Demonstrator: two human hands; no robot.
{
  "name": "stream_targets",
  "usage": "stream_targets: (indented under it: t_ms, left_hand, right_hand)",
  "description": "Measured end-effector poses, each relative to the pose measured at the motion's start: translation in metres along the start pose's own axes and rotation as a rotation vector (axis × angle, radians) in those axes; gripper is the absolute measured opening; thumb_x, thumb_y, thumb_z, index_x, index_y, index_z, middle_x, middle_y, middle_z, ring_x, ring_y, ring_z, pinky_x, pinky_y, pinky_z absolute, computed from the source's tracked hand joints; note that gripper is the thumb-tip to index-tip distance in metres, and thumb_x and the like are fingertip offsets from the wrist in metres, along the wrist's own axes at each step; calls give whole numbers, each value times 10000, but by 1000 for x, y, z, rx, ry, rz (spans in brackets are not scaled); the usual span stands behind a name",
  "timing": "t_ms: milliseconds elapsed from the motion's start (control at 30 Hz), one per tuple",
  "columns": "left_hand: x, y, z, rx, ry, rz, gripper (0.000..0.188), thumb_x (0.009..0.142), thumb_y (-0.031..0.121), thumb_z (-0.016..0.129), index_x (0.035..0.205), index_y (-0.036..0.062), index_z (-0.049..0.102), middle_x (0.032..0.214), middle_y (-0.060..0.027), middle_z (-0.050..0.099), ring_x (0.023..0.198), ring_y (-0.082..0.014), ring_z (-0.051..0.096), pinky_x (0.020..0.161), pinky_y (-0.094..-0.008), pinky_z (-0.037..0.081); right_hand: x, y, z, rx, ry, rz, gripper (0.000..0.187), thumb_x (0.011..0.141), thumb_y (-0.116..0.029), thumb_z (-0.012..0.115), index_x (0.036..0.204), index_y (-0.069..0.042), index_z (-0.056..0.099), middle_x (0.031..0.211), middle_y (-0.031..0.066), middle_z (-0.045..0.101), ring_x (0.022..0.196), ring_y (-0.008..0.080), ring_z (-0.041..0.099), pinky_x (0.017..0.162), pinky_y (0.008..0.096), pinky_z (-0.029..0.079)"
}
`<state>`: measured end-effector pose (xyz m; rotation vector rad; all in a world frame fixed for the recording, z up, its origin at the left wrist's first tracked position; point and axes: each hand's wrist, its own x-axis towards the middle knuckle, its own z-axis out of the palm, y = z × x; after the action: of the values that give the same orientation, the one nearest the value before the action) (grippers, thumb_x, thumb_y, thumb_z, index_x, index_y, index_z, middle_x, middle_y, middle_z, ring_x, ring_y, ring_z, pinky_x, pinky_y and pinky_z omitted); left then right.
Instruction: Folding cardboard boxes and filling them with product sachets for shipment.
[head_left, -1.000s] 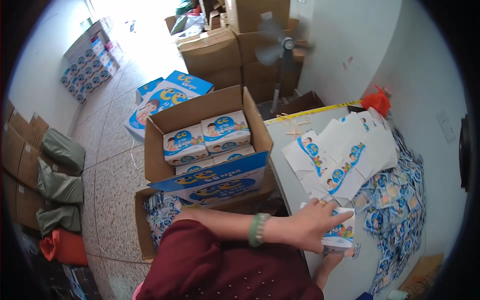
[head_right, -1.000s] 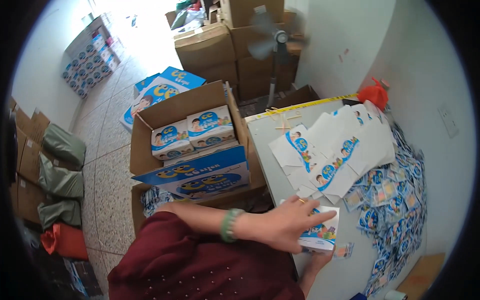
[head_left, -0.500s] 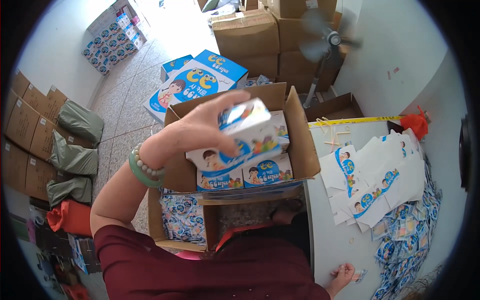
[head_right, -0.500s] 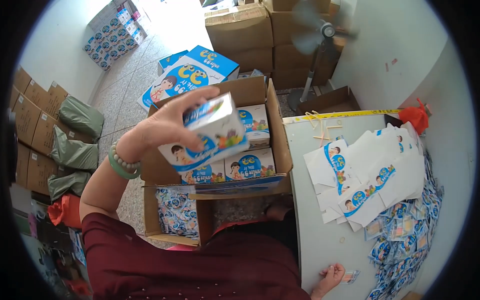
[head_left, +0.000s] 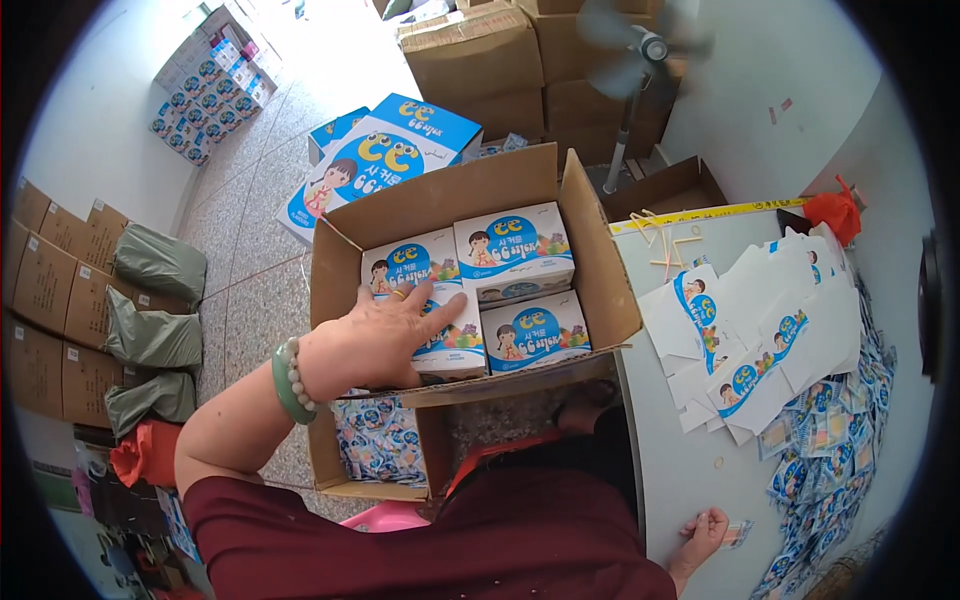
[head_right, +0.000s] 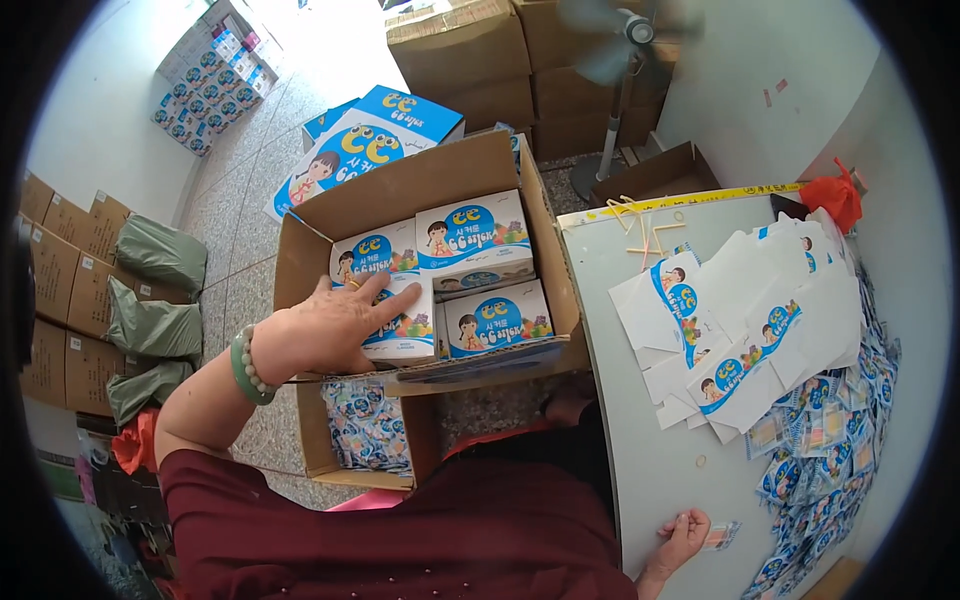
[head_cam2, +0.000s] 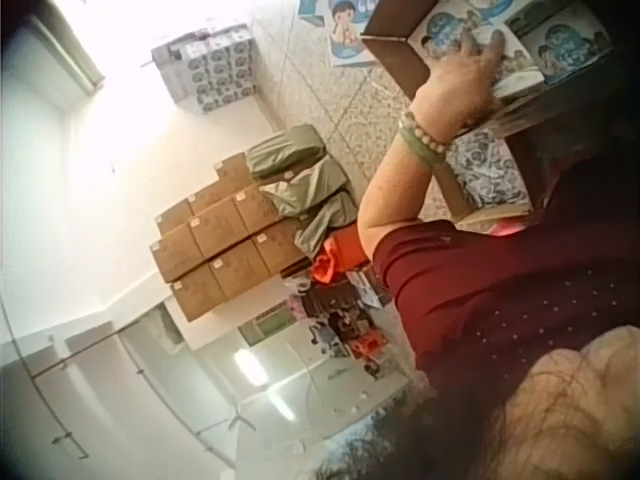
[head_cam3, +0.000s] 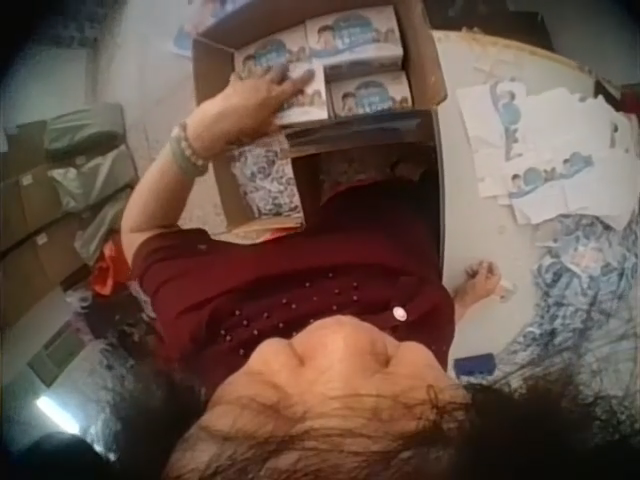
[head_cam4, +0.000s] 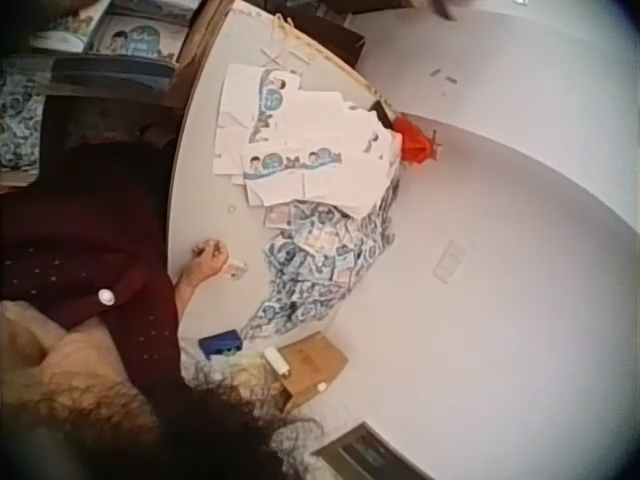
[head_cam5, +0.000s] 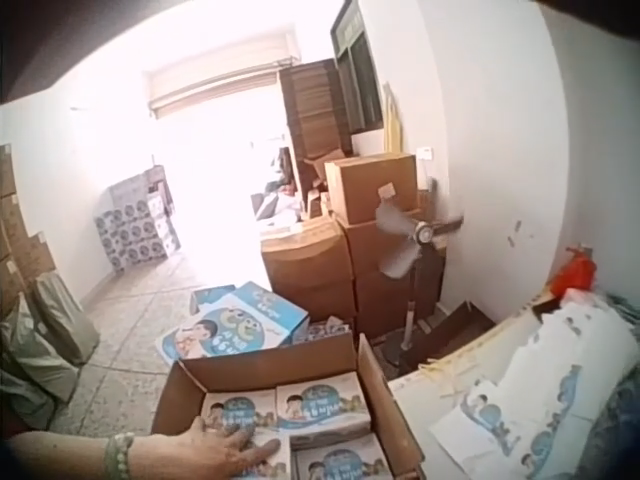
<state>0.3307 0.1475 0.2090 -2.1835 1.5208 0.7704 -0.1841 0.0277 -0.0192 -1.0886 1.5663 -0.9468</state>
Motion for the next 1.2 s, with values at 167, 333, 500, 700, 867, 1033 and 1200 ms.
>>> stream_targets:
  t_ms: [167, 333, 500, 700, 867, 1033, 1200]
  left_hand:
    - [-14, 3, -10, -6, -99, -147, 485, 746, 97, 682, 1200, 43, 523, 1100, -192, 599, 1022, -331, 614, 787, -456, 514]
    - [9, -28, 27, -182, -39, -84, 338, 730, 49, 669, 1048, -11, 573, 906, -169, 658, 894, -314, 659, 681, -402, 544]
    - [4, -60, 24, -170, -60, 138, 382, 685, 119, 705, 1055, 153, 621, 941, -122, 659, 858, -288, 655, 711, -389, 529]
    - [-30, 97, -51, 129, 969, 103, 445, 667, 24, 683, 1095, 2, 565, 1116, -171, 586, 1069, -368, 529, 907, -434, 411]
    - [23, 196, -5, -434, 748, 731, 175, 749, 34, 668, 915, 1, 627, 896, -121, 626, 757, -293, 614, 659, -347, 491]
    - [149, 274, 58, -723, 304, 766, 157, 764, 35, 674, 901, -23, 624, 867, -104, 603, 699, -165, 592, 639, -275, 476]
    - [183, 302, 71, -823, 361, 781, 174, 771, 63, 680, 911, -25, 627, 879, -96, 615, 696, -147, 591, 629, -265, 475]
  right_hand:
    - [-5, 0, -2, 60, -22, -34, 147, 907, -21, 450, 1047, -21, 494, 819, 21, 483, 628, 68, 466, 519, 192, 413]
    - [-4, 17, -12, 75, -25, -51, 149, 914, -44, 460, 1058, -40, 500, 831, 9, 477, 618, 66, 455, 519, 211, 413]
    - [-11, 7, -8, 51, -19, -115, 103, 861, -37, 507, 961, -17, 515, 785, 28, 481, 575, 91, 450, 488, 221, 397]
    - [12, -38, 10, -47, -130, -96, 13, 815, -33, 565, 810, -27, 555, 649, 8, 526, 575, 80, 504, 505, 231, 403]
    - [54, -61, 29, -462, 70, -381, 194, 810, -122, 613, 952, -3, 555, 793, 113, 618, 746, 234, 614, 658, 338, 473]
    - [121, -74, 82, -614, 429, -412, 499, 757, -230, 672, 1171, -51, 460, 948, 140, 654, 879, 345, 626, 770, 429, 482]
    - [128, -78, 83, -495, 242, -124, 425, 711, -267, 695, 1046, -73, 521, 885, 136, 658, 832, 346, 631, 734, 432, 485]
